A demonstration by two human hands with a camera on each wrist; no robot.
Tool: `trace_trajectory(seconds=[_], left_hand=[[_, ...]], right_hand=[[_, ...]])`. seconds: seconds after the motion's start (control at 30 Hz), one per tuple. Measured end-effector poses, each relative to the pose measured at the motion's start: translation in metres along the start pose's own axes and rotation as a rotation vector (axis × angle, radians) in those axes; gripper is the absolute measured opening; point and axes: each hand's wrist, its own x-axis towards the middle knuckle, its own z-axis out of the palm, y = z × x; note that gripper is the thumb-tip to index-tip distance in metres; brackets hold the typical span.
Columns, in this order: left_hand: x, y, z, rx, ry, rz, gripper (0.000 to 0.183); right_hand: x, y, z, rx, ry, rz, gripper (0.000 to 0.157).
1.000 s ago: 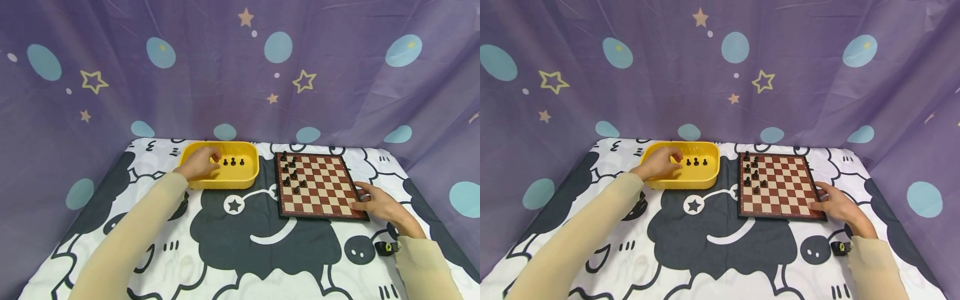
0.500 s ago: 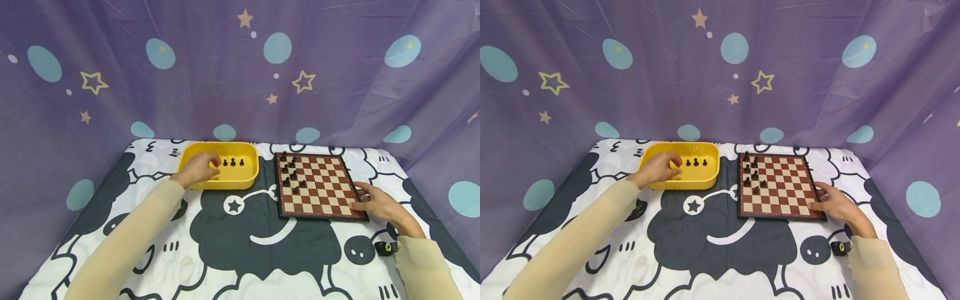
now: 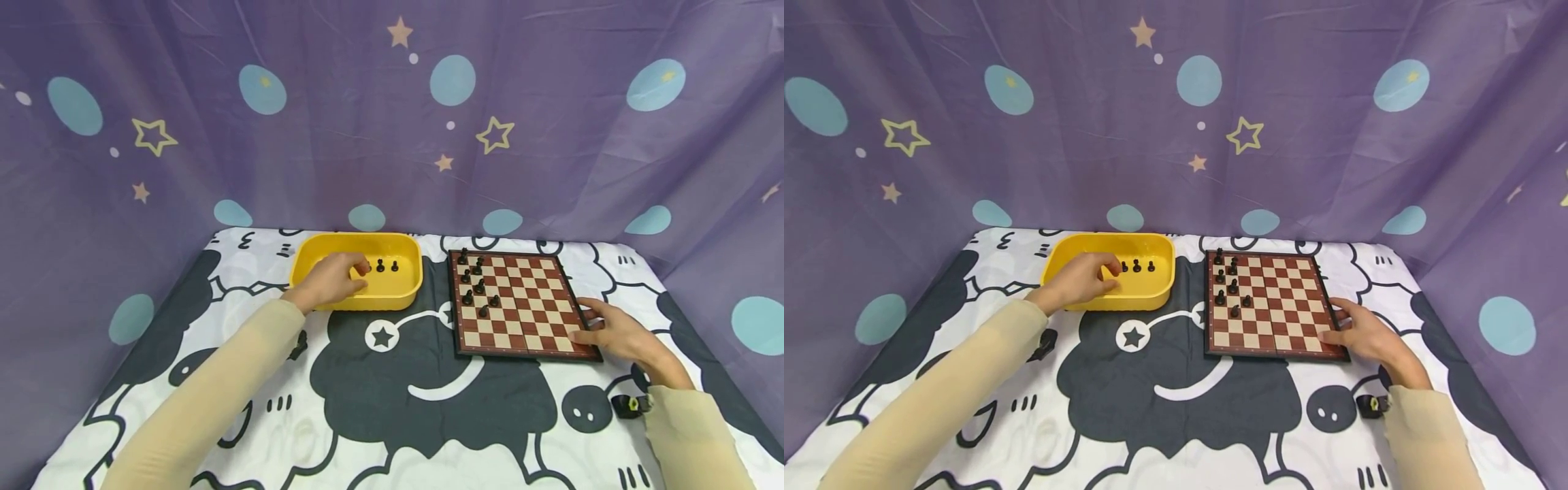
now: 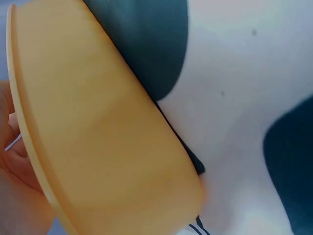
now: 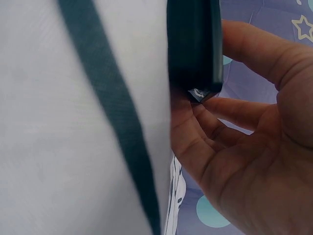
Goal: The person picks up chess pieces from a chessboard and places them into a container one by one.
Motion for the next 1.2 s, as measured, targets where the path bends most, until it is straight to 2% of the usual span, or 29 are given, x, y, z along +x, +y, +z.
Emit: trace_trajectory(seconds=[0.97, 1.2], left_hand=[[0.0, 0.053, 0.014, 0.05, 0.075, 0.207, 0.023], [0.002, 0.066, 0.02, 0.013, 0.123, 0.274, 0.02]], right_hand=[[0.001, -0.001, 0.001, 0.004, 0.0, 0.009, 0.09], [0.001, -0.001, 0.0, 0.004, 0.0, 0.012, 0.09]])
